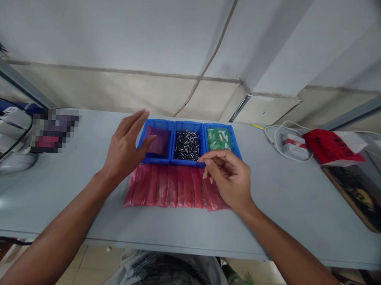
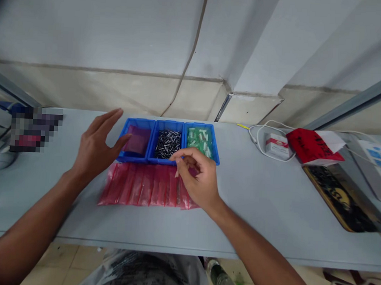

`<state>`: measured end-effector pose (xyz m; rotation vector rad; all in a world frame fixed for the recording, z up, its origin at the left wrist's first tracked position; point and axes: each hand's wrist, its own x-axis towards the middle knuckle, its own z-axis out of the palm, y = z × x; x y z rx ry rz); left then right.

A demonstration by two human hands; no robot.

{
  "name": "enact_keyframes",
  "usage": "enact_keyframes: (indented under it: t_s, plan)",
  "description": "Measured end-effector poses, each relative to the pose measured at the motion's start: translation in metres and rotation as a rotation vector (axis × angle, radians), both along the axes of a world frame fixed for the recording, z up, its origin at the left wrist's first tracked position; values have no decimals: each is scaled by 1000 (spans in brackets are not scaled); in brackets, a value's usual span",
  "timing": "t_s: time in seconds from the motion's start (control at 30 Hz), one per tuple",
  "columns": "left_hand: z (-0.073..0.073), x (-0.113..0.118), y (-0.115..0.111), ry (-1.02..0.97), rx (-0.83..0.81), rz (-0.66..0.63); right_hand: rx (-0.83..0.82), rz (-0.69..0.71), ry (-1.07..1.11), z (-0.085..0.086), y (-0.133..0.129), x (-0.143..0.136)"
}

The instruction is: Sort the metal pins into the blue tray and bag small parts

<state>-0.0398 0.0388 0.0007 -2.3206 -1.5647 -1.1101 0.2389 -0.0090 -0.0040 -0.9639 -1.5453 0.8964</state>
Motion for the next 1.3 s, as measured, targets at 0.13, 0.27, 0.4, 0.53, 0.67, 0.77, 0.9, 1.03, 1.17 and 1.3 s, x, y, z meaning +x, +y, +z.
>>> enact_keyframes:
  t_s: [0.13,0.27,0.4,0.53,0.67,0.77,0.9,1.03,1.17,1.3]
  plan:
    - [-5,6,-4,309,-28,-97,96,-36,-100,-1,2,4]
    - [-7,13,-10,431,-85,-162,329,-82,-247,5,4,8]
    - [1,19,-15,381,-88,-249,468,-99,-335,8,10,11]
    - [5,21,-16,294,-38,-273,688,-47,-577,3,10,11]
    - [-2,17,-13,278,-109,-335,848,213,-839,-1,-4,-2]
    - [-6,15,-11,252,-154,-322,889,374,-914,-4,-19,-16]
    - [-4,13,-10,142,-133,-330,878,500,-918,-7,-29,-37]
    - [-3,11,-8,114,-145,-400,841,681,-1028,-8,-20,-67]
    - [-5,8,-6,162,-185,-475,683,774,-1056,-12,-5,-91]
    - [-5,8,-5,229,-172,-499,575,780,-1030,-21,-1,-93]
